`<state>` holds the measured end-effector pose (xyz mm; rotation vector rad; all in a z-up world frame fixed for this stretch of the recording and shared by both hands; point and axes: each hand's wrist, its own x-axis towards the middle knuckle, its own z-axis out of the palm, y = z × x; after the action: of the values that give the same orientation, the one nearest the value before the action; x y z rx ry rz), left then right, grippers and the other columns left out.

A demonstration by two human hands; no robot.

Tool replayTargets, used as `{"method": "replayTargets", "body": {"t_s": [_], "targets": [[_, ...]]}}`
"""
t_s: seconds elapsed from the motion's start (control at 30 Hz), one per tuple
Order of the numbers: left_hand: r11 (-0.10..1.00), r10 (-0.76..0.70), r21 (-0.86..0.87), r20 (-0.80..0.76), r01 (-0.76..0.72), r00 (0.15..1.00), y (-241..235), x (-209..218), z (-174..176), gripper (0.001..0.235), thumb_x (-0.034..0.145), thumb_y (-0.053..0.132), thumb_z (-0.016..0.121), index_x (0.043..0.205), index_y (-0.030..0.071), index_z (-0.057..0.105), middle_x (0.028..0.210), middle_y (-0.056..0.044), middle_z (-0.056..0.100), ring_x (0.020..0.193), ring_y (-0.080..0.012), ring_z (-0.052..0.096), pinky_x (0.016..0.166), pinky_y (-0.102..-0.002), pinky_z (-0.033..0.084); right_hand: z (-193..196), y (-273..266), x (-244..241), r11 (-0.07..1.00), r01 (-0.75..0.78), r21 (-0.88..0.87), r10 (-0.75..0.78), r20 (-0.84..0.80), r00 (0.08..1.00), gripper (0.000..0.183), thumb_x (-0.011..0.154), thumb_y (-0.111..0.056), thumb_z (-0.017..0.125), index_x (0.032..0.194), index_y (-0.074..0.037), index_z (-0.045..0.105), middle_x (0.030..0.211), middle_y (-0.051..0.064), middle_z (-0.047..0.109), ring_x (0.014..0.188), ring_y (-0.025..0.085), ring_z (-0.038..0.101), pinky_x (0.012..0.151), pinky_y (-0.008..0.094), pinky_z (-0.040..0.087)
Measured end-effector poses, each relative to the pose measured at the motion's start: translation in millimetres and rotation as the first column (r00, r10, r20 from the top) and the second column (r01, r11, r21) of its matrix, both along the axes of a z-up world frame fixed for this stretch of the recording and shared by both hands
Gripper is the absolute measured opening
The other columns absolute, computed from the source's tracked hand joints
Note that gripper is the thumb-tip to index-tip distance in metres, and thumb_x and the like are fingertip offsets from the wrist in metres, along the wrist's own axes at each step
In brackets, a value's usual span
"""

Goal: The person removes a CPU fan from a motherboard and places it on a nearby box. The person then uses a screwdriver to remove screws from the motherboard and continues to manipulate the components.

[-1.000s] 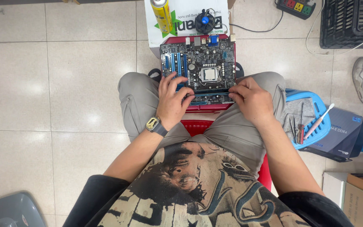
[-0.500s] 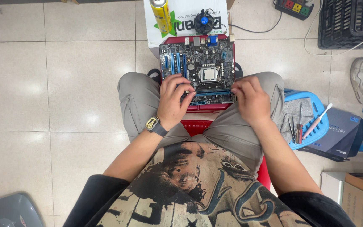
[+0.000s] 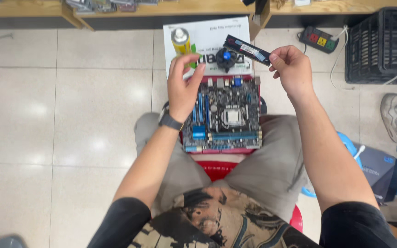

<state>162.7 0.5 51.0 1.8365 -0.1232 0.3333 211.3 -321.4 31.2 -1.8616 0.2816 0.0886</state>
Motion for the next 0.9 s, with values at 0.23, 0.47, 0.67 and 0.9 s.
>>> {"method": "replayTargets", "body": {"t_s": [0.23,0.47,0.67,0.9], "targets": [[0.989,0.082,-0.086,-0.354,-0.119,0.932,20.5,15.2,-59.4,0.023,0.118,0.029,0.074,0.134,0.013,0.072,0.134,-0.009,0.069,0.137,-0.0288,0.065,0.119,-0.049,0.052,-182.0,-33.5,114.5,0.993,0.114,-0.011,-0.114,-0.2,0.973,0.012,0.11,-0.013,0.077,0.118,-0.004,0.078,0.101,0.011,0.08,0.079,0.014,0.084,0.061,0.021,0.071],[0.996,0.073,-0.003,-0.509,-0.087,0.858,6.3,24.1,-52.4,0.023,0.116,0.034,0.071,0.132,0.017,0.075,0.131,-0.006,0.068,0.136,-0.0287,0.063,0.12,-0.048,0.048,-281.1,-45.3,167.9,0.954,0.291,-0.071,-0.295,-0.377,0.878,0.017,0.107,-0.013,0.077,0.122,-0.005,0.078,0.099,0.01,0.084,0.073,0.013,0.084,0.055,0.022,0.073],[0.999,0.048,0.043,-0.47,-0.031,0.882,4.6,21.5,-51.3,0.024,0.117,0.034,0.07,0.132,0.016,0.075,0.127,-0.007,0.068,0.137,-0.0334,0.059,0.121,-0.053,0.044,-279.3,-19.0,173.5,0.961,0.277,0.004,-0.251,-0.412,0.876,0.022,0.112,-0.015,0.072,0.131,-0.006,0.076,0.105,0.006,0.082,0.079,0.01,0.082,0.062,0.019,0.072],[0.997,0.041,0.078,-0.42,-0.009,0.906,3.9,19.0,-58.2,0.022,0.117,0.031,0.069,0.131,0.015,0.075,0.124,-0.008,0.067,0.135,-0.0352,0.057,0.119,-0.053,0.043,-312.3,-17.0,172.5,0.985,0.17,0.027,-0.139,-0.46,0.877,0.07,0.114,-0.038,0.081,0.169,-0.005,0.052,0.139,0.013,0.077,0.1,0.02,0.082,0.083,0.035,0.077]]}}
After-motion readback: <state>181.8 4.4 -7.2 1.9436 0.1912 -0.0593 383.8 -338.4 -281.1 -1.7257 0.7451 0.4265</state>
